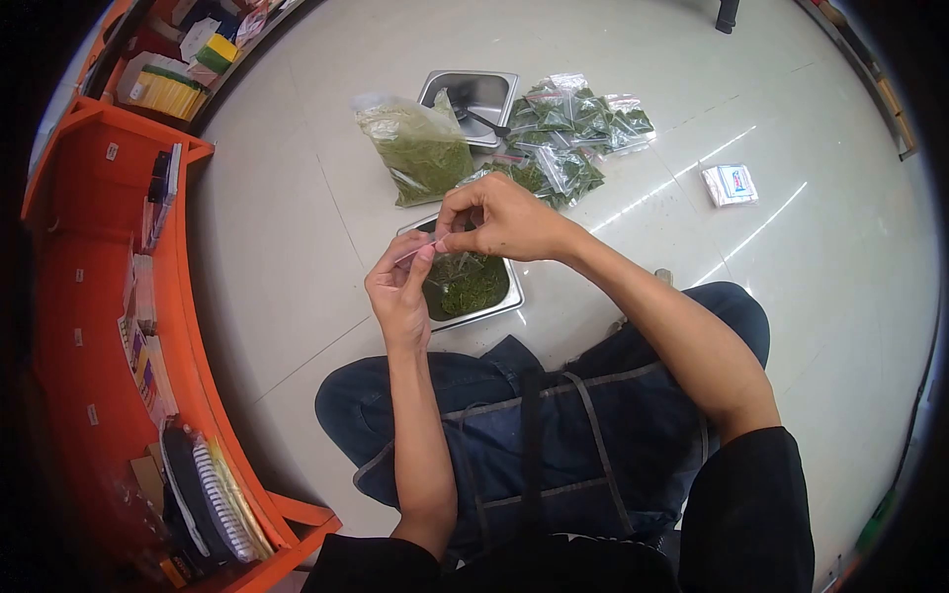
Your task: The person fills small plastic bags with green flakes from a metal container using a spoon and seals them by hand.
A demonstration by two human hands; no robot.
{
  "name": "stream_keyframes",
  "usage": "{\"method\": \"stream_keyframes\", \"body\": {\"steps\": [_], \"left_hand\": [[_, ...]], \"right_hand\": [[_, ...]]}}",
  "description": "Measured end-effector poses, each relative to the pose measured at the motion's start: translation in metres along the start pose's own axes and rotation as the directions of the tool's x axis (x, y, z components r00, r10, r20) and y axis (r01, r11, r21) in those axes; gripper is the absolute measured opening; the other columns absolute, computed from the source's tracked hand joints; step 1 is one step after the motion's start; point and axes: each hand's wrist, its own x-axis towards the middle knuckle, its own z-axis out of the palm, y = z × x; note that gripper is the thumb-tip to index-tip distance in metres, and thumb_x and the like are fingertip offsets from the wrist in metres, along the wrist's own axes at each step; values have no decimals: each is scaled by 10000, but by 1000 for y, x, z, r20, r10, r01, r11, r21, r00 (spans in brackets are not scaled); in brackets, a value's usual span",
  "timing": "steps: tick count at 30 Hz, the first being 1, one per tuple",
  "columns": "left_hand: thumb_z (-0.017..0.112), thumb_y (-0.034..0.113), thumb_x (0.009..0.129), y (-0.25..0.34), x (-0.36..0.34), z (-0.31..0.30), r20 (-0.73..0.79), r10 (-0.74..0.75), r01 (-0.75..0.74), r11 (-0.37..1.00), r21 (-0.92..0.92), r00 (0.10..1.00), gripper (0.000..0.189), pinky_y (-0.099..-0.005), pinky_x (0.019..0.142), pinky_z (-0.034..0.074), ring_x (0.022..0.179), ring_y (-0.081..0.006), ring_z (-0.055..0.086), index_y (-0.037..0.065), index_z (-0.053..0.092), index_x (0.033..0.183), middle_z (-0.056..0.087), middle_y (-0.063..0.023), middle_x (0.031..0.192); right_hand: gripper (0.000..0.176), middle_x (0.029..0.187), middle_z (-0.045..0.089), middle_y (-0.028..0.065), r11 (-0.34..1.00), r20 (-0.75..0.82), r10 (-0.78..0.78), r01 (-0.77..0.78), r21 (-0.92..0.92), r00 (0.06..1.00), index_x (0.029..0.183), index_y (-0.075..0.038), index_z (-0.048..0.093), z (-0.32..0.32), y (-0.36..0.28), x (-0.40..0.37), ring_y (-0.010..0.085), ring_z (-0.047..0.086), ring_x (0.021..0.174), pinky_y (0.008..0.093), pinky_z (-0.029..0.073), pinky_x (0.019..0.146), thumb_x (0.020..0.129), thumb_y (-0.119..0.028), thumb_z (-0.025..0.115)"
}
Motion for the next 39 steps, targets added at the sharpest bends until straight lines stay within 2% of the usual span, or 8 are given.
{"method": "stream_keyframes", "body": {"steps": [5, 10, 13, 19, 24, 27, 30, 39], "left_hand": [[745, 14, 861, -2, 1, -4, 0, 70, -70, 994, 88, 998, 113, -269, 891, 465, 977, -156, 608, -19, 724, 968, 646, -89, 1041], [740, -8, 859, 0, 0, -1, -6, 76, -75, 992, 99, 997, 88, -245, 848, 469, 975, -148, 607, -21, 749, 946, 646, -88, 1041], [723, -48, 859, 2, 1, 3, -42, 38, -35, 997, 74, 998, 128, -262, 852, 499, 973, -162, 615, -22, 755, 980, 662, -111, 1047], [724, -32, 866, 2, 0, 1, 2, 115, -114, 978, 177, 993, 156, -261, 848, 492, 961, -159, 613, -24, 753, 1019, 669, -102, 1045], [696, 31, 913, 4, 2, 6, 11, 104, -104, 972, 212, 994, 146, -270, 875, 488, 1000, -170, 620, -41, 746, 1030, 679, -110, 1074], [668, 85, 948, 5, 1, 7, 14, 104, -104, 960, 261, 994, 174, -293, 899, 487, 1007, -180, 630, -55, 741, 1022, 690, -128, 1091], [668, 97, 950, 5, 0, 7, -9, 139, -126, 923, 364, 990, 183, -287, 879, 487, 953, -174, 642, -63, 738, 1006, 717, -134, 1001], [676, 96, 947, 3, 1, 2, -66, 107, -85, 957, 278, 992, 165, -293, 883, 477, 954, -162, 634, -47, 740, 998, 720, -123, 1001]], "right_hand": [[167, 812, 655, 25, 999, -20, 21, -20, 47, 1000, 889, -12, 711, 2, -2, 0, 98, 545, 730, 266, 436, 655, 821, -144, 788], [166, 829, 667, 41, 995, -17, 4, -5, -98, 1000, 893, 4, 694, -2, -6, 0, 117, 573, 773, 283, 450, 683, 832, -129, 772], [156, 838, 672, 47, 995, -57, 12, -18, -100, 998, 897, 3, 688, -4, -3, 1, 125, 585, 794, 295, 459, 696, 839, -121, 761], [176, 848, 676, 44, 999, -23, 22, -23, -39, 999, 925, -4, 692, -3, -4, -1, 115, 592, 806, 281, 471, 713, 839, -139, 767], [213, 759, 660, 57, 998, -52, -23, 19, -62, 998, 840, 7, 708, -5, -3, -1, 118, 592, 720, 287, 474, 644, 815, -186, 794], [203, 719, 658, 55, 996, -38, 34, -37, -79, 999, 823, 6, 718, -9, -2, 0, 116, 587, 681, 279, 466, 633, 809, -180, 797], [181, 717, 673, 44, 998, -29, 36, -38, -44, 999, 832, -1, 732, -12, -4, -2, 112, 588, 654, 270, 466, 630, 807, -168, 800], [152, 805, 701, 34, 997, -45, 74, -75, -30, 996, 897, -13, 732, -34, -10, -1, 87, 628, 708, 249, 493, 688, 840, -147, 776]]}}
